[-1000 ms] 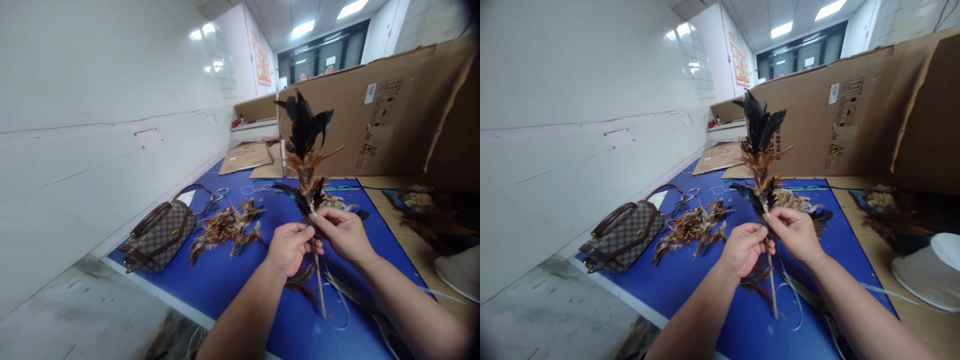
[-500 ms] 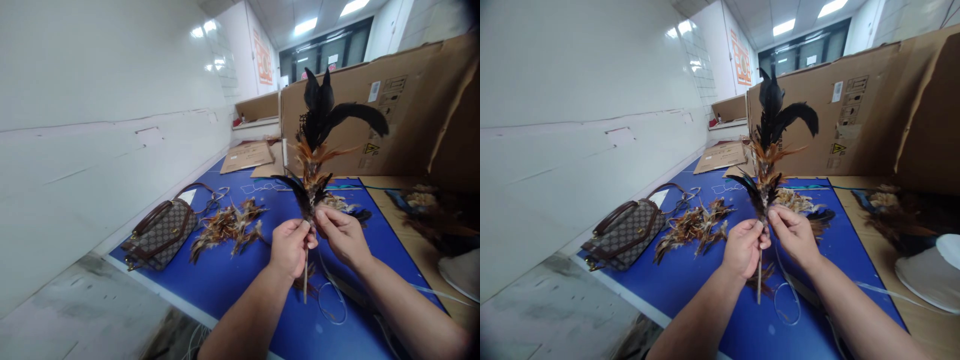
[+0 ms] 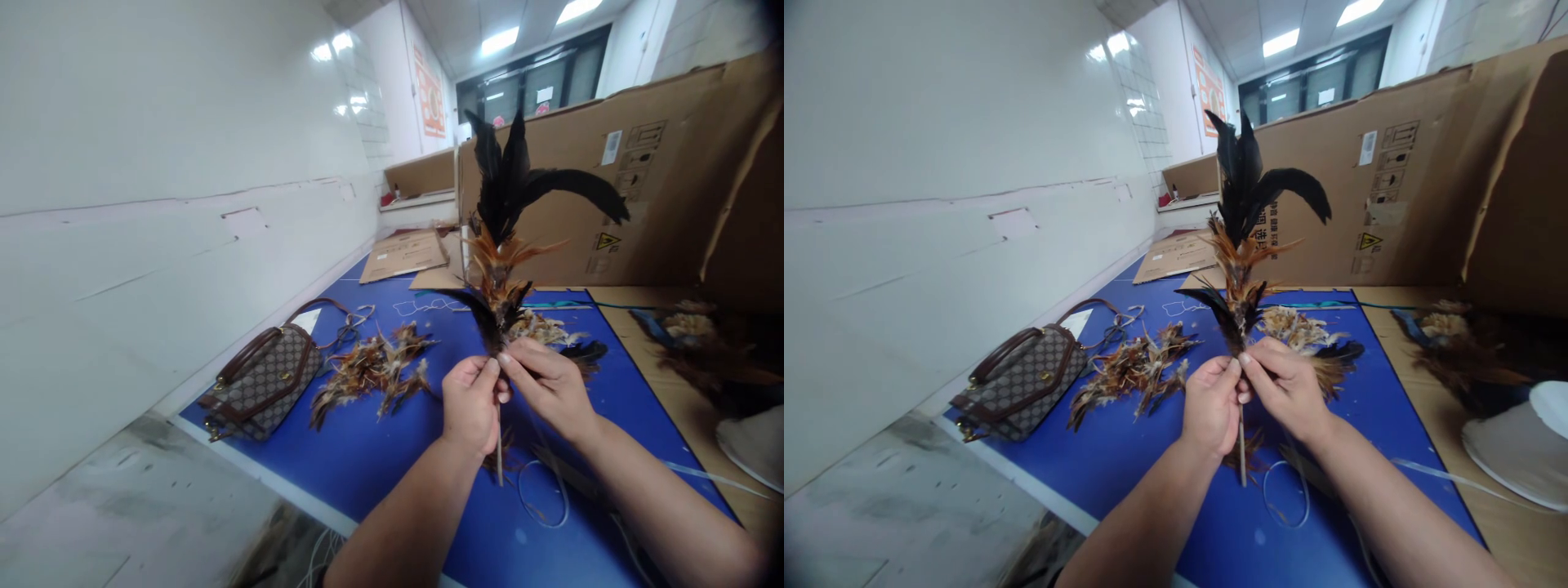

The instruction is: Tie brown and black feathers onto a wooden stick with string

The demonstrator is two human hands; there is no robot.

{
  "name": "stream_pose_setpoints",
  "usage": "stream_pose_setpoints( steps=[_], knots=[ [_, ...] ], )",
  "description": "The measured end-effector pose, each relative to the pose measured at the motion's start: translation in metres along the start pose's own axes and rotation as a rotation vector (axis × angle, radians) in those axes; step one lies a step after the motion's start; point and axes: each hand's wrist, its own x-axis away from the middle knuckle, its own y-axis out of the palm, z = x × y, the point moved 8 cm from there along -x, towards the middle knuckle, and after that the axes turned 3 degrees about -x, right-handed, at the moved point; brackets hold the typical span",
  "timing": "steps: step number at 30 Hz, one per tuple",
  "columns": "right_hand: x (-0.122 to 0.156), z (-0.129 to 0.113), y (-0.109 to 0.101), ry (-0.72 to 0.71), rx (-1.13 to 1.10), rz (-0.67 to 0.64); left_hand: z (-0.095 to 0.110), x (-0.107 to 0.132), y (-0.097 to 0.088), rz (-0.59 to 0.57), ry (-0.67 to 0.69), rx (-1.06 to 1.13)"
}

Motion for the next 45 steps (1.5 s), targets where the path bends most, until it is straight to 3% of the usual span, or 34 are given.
stream_pose_setpoints(
  steps=[11, 18, 20, 27, 33, 39, 45],
  knots=[
    [0.004, 0.007, 0.001, 0.025, 0.055, 0.100, -0.002, -0.003, -0.012, 0.061, 0.118, -0.136],
    [0.006, 0.018, -0.009, 0.084, 0.031, 0.146, 0.007, 0.001, -0.005, -0.042, 0.214, -0.304],
    [0.006, 0.023, -0.010, 0.114, -0.013, 0.118, 0.007, -0.001, -0.003, -0.073, 0.150, -0.235],
    [0.001, 0.025, -0.015, 0.132, -0.104, 0.011, -0.004, -0.005, 0.002, -0.252, -0.282, 0.019],
    [0.002, 0.027, -0.012, 0.166, -0.161, -0.067, -0.009, -0.004, 0.001, -0.347, -0.366, 0.028],
    [0.011, 0.042, -0.002, 0.273, -0.346, -0.098, -0.006, -0.004, 0.003, -0.322, -0.258, 0.034],
    [0.018, 0.052, 0.009, 0.381, -0.530, 0.028, 0.000, -0.003, 0.004, -0.181, -0.119, 0.051]
  ],
)
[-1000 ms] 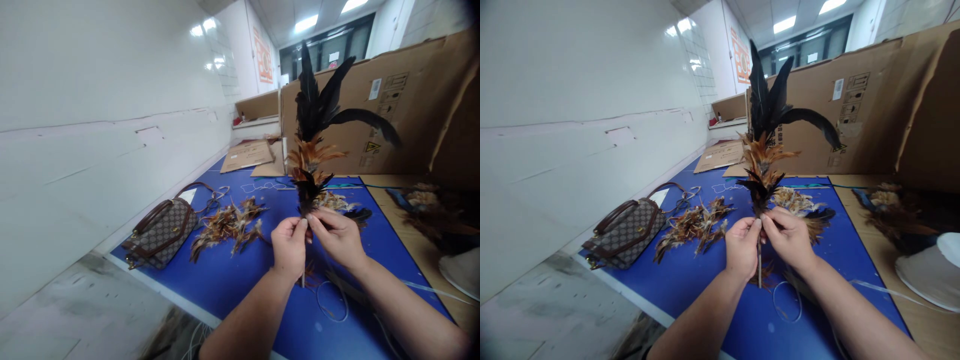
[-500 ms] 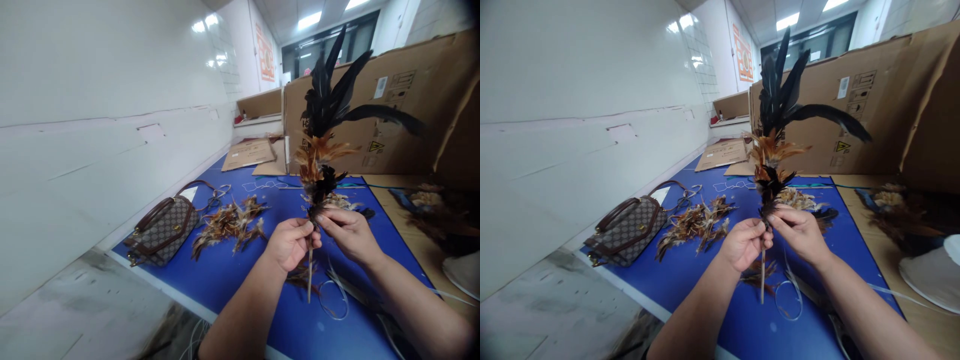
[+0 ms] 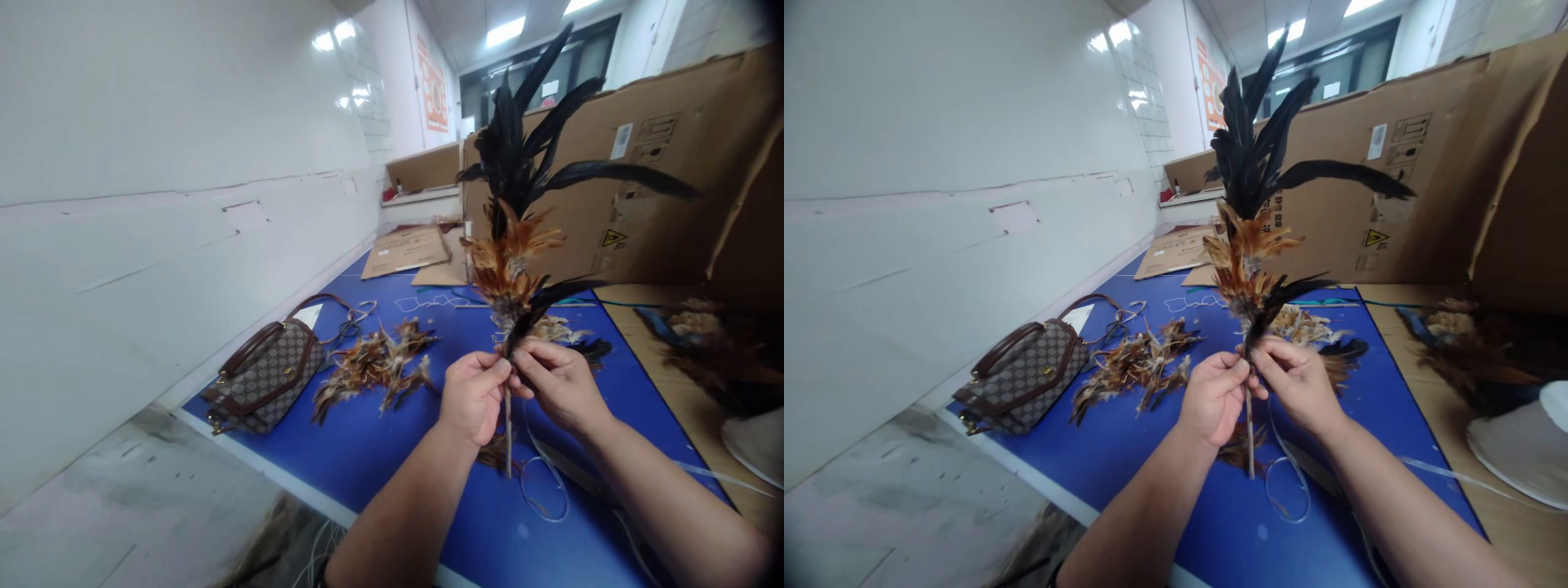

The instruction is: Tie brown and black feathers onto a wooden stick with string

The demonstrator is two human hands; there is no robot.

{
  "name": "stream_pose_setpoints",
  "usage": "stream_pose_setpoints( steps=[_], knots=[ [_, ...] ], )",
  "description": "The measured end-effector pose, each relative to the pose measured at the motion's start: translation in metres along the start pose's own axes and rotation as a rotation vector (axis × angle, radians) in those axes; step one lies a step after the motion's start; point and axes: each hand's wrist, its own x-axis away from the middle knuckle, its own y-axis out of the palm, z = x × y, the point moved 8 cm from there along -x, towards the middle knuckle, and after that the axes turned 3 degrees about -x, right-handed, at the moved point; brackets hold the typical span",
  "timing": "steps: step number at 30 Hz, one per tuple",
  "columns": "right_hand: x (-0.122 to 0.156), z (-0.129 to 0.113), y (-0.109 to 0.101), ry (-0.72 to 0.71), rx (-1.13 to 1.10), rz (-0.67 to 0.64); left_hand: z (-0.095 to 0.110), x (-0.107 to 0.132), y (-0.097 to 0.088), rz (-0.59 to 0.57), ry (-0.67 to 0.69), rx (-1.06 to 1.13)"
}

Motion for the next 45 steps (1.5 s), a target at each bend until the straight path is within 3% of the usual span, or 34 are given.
stream_pose_setpoints(
  steps=[9, 14, 21, 24, 28, 30, 33, 36, 38, 41, 45],
  knots=[
    [0.004, -0.003, -0.005, -0.019, 0.148, 0.217, 0.003, 0.001, -0.013, 0.202, 0.215, -0.015],
    [0.001, -0.017, -0.002, -0.117, 0.370, 0.154, 0.003, 0.002, -0.019, 0.272, 0.304, -0.056],
    [-0.002, -0.039, 0.006, -0.144, 0.476, 0.070, 0.007, 0.005, -0.021, 0.248, 0.409, -0.245],
    [-0.001, -0.051, 0.007, -0.174, 0.507, 0.111, 0.019, 0.007, -0.014, 0.189, 0.465, -0.381],
    [0.000, -0.071, -0.003, -0.248, 0.598, 0.218, 0.049, 0.007, -0.001, -0.016, 0.437, -0.629],
    [0.001, -0.081, -0.014, -0.273, 0.631, 0.294, 0.071, 0.010, -0.012, -0.006, 0.419, -0.725],
    [0.002, -0.091, -0.027, -0.282, 0.633, 0.367, 0.092, 0.026, -0.032, -0.048, 0.422, -1.205],
    [0.001, -0.091, -0.031, -0.248, 0.612, 0.377, 0.080, 0.046, -0.061, -0.171, 0.294, -1.607],
    [0.000, -0.089, -0.029, -0.235, 0.611, 0.381, 0.066, 0.056, -0.081, -0.180, 0.230, -1.769],
    [0.001, -0.087, -0.026, -0.231, 0.612, 0.390, 0.046, 0.063, -0.099, -0.158, 0.191, -1.888],
    [0.004, -0.086, -0.025, -0.210, 0.589, 0.392, 0.020, 0.061, -0.104, -0.222, 0.127, -1.933]
  ],
)
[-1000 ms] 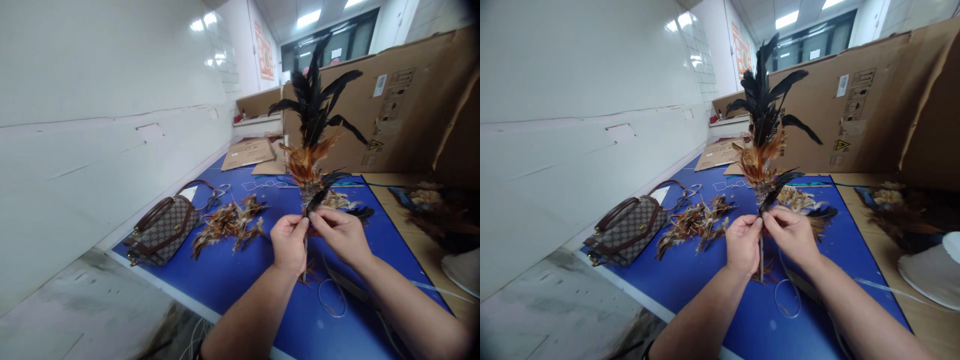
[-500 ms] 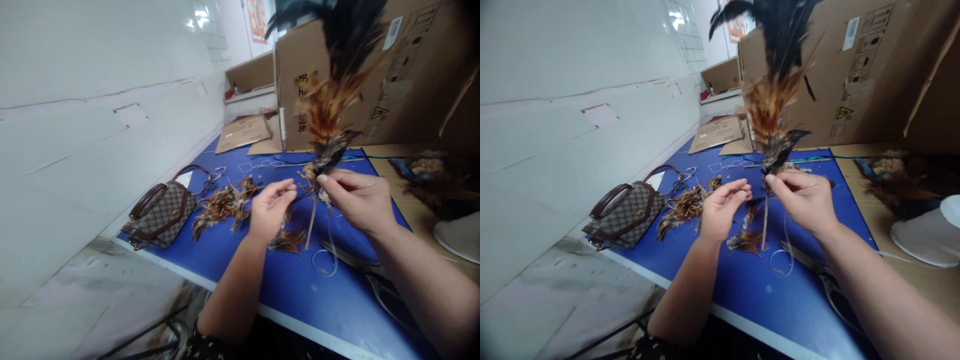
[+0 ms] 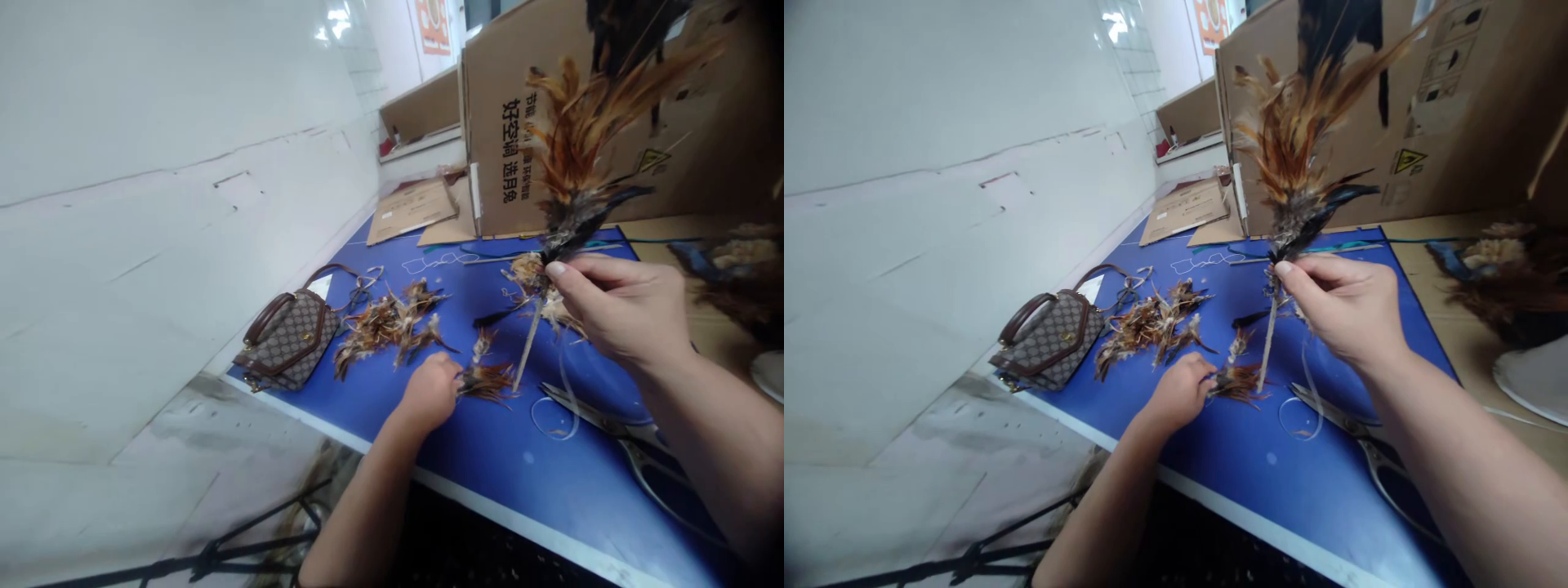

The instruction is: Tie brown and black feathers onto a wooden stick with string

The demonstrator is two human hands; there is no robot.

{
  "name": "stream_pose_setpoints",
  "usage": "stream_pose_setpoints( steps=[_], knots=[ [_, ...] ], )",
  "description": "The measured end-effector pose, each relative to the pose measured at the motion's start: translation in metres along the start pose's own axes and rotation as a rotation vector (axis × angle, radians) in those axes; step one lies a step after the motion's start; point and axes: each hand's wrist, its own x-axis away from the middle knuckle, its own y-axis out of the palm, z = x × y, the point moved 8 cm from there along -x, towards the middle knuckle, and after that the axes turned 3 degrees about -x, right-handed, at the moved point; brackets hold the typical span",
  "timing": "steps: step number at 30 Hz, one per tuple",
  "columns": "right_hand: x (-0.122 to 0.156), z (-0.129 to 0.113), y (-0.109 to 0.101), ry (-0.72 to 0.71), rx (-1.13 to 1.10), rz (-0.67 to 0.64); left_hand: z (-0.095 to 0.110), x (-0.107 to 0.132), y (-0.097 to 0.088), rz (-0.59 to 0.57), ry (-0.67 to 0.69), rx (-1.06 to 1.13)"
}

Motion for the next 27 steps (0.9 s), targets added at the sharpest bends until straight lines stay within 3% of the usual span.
stream_pose_setpoints(
  steps=[4, 7, 11, 13, 16, 19, 21, 24, 27],
  knots=[
    [0.000, -0.005, -0.002, -0.010, -0.009, -0.006, 0.000, -0.001, 0.004, -0.011, -0.007, 0.026],
    [-0.001, -0.004, 0.002, -0.022, -0.045, -0.045, -0.004, 0.000, -0.018, 0.189, -0.032, 0.179],
    [0.002, 0.004, 0.015, -0.049, -0.089, -0.112, -0.023, 0.004, -0.052, 0.548, -0.262, 0.727],
    [0.004, 0.010, 0.024, -0.049, -0.101, -0.147, -0.018, -0.001, -0.057, 0.605, -0.313, 1.063],
    [0.010, 0.016, 0.036, -0.048, -0.130, -0.196, 0.015, -0.017, -0.066, 0.584, -0.227, 1.372],
    [0.014, 0.019, 0.043, -0.046, -0.135, -0.235, 0.042, -0.029, -0.073, 0.565, -0.212, 1.406],
    [0.015, 0.019, 0.044, -0.044, -0.135, -0.239, 0.048, -0.033, -0.074, 0.572, -0.234, 1.311],
    [0.015, 0.019, 0.044, -0.041, -0.142, -0.240, 0.040, -0.033, -0.076, 0.590, -0.250, 1.143],
    [0.015, 0.018, 0.047, -0.038, -0.147, -0.254, 0.020, -0.030, -0.073, 0.573, -0.304, 1.117]
  ],
)
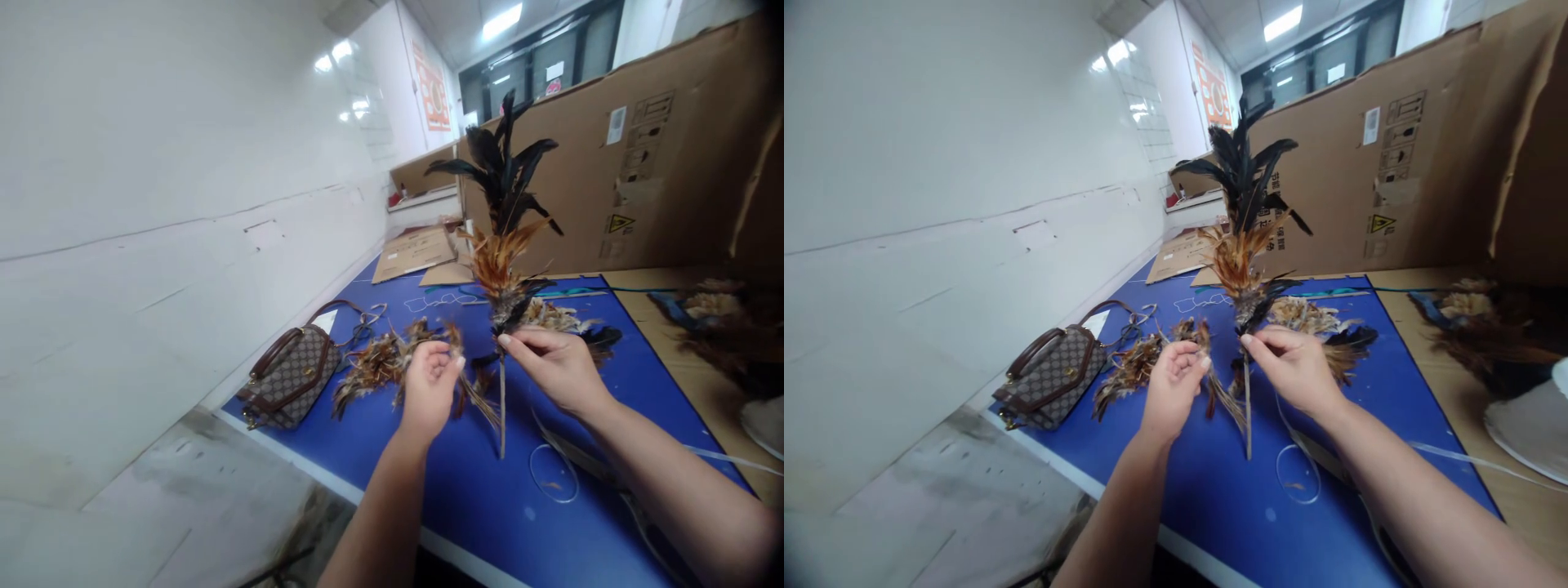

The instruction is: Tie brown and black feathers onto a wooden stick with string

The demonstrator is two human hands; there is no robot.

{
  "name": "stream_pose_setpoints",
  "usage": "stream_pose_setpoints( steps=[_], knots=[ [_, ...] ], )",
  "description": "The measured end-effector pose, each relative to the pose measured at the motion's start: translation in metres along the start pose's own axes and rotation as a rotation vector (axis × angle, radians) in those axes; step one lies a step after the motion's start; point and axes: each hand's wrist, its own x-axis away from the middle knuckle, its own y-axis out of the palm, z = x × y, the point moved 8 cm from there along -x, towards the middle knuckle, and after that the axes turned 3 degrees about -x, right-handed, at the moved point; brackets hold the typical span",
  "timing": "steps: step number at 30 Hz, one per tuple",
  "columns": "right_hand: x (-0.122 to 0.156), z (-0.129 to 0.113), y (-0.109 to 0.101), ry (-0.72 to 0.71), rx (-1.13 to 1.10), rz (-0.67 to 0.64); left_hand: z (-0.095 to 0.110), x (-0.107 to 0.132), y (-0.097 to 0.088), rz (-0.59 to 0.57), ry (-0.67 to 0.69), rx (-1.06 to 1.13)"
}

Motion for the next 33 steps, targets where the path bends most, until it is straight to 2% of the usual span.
stream_pose_setpoints(
  steps=[2, 4, 6, 14, 17, 24, 30, 33],
  knots=[
    [0.000, 0.000, 0.002, 0.000, 0.003, -0.011, -0.004, -0.004, -0.014, 0.048, -0.022, 0.059],
    [0.001, 0.001, 0.005, 0.004, 0.005, -0.019, -0.002, -0.006, -0.025, 0.121, 0.013, 0.136],
    [0.001, 0.001, 0.006, 0.009, 0.004, -0.021, 0.003, -0.004, -0.027, 0.153, 0.055, 0.176],
    [0.005, 0.001, 0.016, 0.001, -0.015, -0.055, 0.007, 0.012, 0.021, 0.083, 0.033, 0.216],
    [0.008, 0.003, 0.021, -0.011, -0.030, -0.089, 0.006, 0.013, 0.033, 0.080, 0.033, 0.192],
    [0.009, 0.010, 0.026, -0.004, -0.051, -0.126, 0.003, 0.015, 0.040, 0.055, 0.102, 0.106],
    [0.011, 0.006, 0.029, -0.004, -0.073, -0.131, -0.001, 0.018, 0.040, 0.015, 0.026, 0.148],
    [0.012, 0.005, 0.030, -0.009, -0.083, -0.121, -0.003, 0.018, 0.036, 0.077, 0.025, 0.168]
  ],
)
